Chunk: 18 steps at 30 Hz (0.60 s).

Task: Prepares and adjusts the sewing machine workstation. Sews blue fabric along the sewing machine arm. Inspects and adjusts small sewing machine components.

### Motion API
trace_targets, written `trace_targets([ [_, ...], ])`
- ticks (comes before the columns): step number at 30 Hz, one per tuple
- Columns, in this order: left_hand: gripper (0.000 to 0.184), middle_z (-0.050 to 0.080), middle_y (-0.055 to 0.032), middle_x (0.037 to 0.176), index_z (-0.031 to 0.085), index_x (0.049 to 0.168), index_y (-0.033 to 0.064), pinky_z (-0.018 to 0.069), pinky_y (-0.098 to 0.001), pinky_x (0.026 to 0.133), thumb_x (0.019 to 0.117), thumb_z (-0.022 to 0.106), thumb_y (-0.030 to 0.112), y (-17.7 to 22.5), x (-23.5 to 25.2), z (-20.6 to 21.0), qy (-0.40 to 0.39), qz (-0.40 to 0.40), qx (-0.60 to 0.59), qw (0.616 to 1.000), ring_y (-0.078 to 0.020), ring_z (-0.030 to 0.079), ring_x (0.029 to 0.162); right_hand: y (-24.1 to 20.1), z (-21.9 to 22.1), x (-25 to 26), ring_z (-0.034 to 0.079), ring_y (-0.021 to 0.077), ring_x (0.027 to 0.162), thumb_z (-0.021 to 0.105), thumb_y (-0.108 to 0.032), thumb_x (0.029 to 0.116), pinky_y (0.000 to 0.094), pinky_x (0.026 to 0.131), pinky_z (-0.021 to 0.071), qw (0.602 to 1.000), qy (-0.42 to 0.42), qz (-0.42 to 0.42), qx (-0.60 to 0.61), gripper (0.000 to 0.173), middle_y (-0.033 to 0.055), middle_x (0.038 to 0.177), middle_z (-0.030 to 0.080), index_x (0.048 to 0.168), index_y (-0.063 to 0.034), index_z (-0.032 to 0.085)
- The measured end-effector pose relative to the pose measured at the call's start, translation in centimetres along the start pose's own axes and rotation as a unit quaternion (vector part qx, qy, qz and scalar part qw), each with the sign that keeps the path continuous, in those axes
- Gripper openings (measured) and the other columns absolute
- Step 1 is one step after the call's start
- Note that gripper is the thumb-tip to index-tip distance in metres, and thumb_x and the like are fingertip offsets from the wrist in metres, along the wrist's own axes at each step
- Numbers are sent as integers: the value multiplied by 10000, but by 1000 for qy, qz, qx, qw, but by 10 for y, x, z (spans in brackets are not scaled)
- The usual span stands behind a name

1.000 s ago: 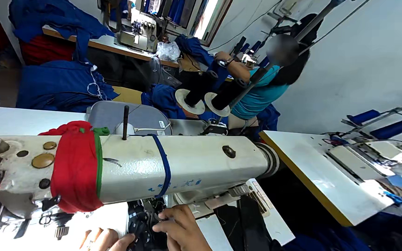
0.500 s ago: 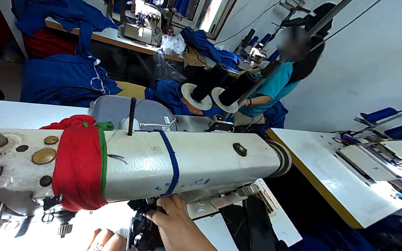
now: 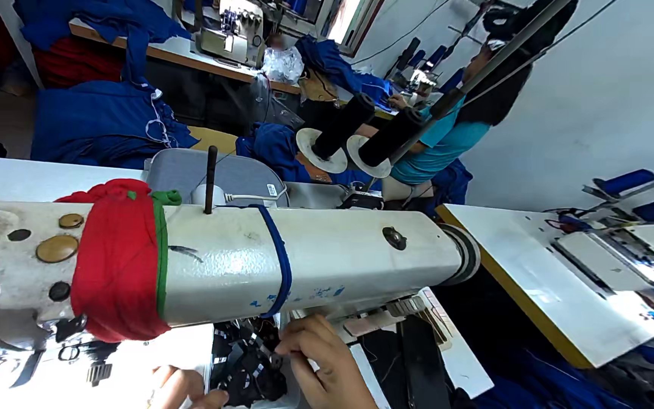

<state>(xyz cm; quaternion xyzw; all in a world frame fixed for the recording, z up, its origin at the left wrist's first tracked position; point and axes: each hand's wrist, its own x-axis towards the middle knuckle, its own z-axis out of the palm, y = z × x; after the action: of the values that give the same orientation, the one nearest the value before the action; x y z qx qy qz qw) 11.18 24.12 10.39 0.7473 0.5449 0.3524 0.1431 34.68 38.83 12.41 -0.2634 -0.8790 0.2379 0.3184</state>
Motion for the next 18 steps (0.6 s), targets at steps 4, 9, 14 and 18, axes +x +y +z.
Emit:
trace_targets([
  [4,542,597,-171,1335,555,1383,209,402,-495,1069,955,630,534,-8,24,9,51,6,8,999,-322,530,1275,-9,3,-10,659,194,924,675,-123,896,299,797,576,992,9,117,-54,240,167,1064,664,1111,-46,748],
  [9,757,520,-115,1515,540,1459,265,344,-671,1070,945,334,781,-11,41,24,-38,29,122,991,-396,477,1380,-24,15,-18,671,238,911,696,-54,868,305,797,581,979,-13,196,-51,232,229,1076,654,1079,19,759],
  [14,610,635,-170,1291,644,1312,188,409,-558,1076,1008,400,657,-20,30,29,-33,48,71,996,-387,553,1268,-28,25,-33,645,152,865,681,-29,880,214,776,553,980,30,198,4,200,176,989,654,1052,16,772],
  [18,554,664,-201,1188,678,1068,68,469,-494,1010,1006,490,586,-22,26,29,-28,66,60,996,-391,583,1204,-29,22,-35,648,149,884,662,-38,903,215,783,556,978,19,205,18,203,184,1029,653,1068,14,766],
])
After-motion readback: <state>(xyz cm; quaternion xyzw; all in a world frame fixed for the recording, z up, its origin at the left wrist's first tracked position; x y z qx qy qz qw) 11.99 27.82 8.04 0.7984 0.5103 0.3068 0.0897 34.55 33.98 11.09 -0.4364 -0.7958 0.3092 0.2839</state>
